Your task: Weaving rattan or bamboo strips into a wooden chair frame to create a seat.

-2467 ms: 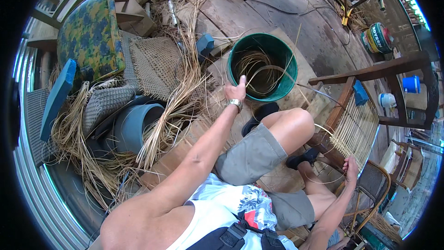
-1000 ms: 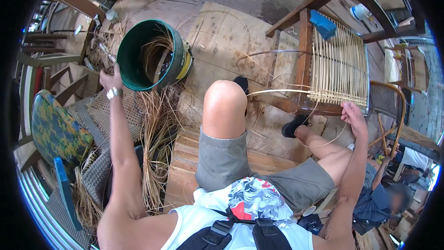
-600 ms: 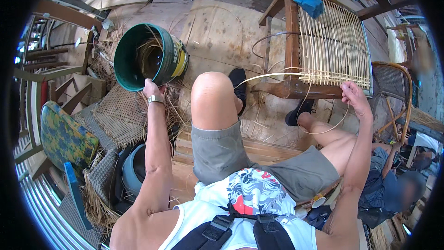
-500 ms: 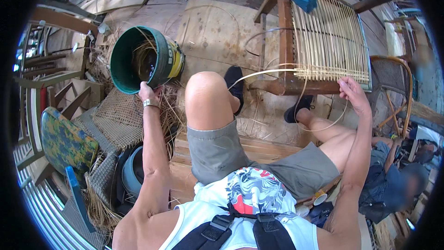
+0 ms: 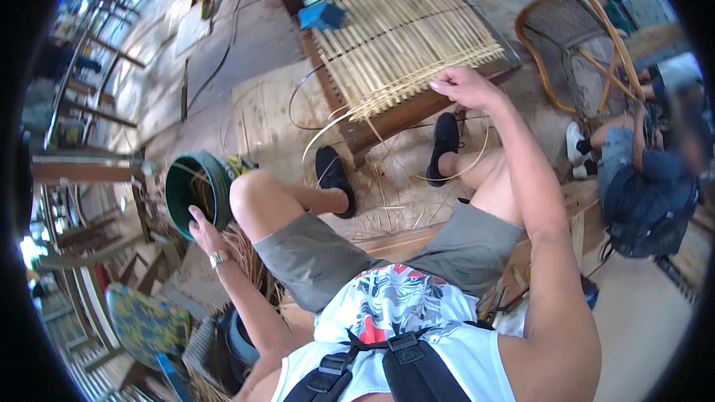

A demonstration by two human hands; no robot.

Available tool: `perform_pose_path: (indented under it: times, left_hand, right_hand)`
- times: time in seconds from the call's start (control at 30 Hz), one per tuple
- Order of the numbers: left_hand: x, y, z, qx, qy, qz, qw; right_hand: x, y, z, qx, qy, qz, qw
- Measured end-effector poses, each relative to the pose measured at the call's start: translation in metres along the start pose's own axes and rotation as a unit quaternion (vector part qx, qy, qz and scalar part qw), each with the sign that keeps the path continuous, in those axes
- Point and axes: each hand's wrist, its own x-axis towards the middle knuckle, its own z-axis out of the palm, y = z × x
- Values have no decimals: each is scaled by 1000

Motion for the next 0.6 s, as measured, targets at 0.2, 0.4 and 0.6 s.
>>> perform_pose_path:
  times: [0.2,0.4,0.6]
  left_hand:
    - [-76,141,151,138,-370,209,895]
    - [-39,79,247,247,-647,63,718]
    - [-53,84,254,203,-648,-5,734]
  right_hand:
    - [19,22,2,-25,39,-96,994]
    - [5,-8,-51,74,-85,-7,994]
    - [28,-10,-77,48,-140,-11,989]
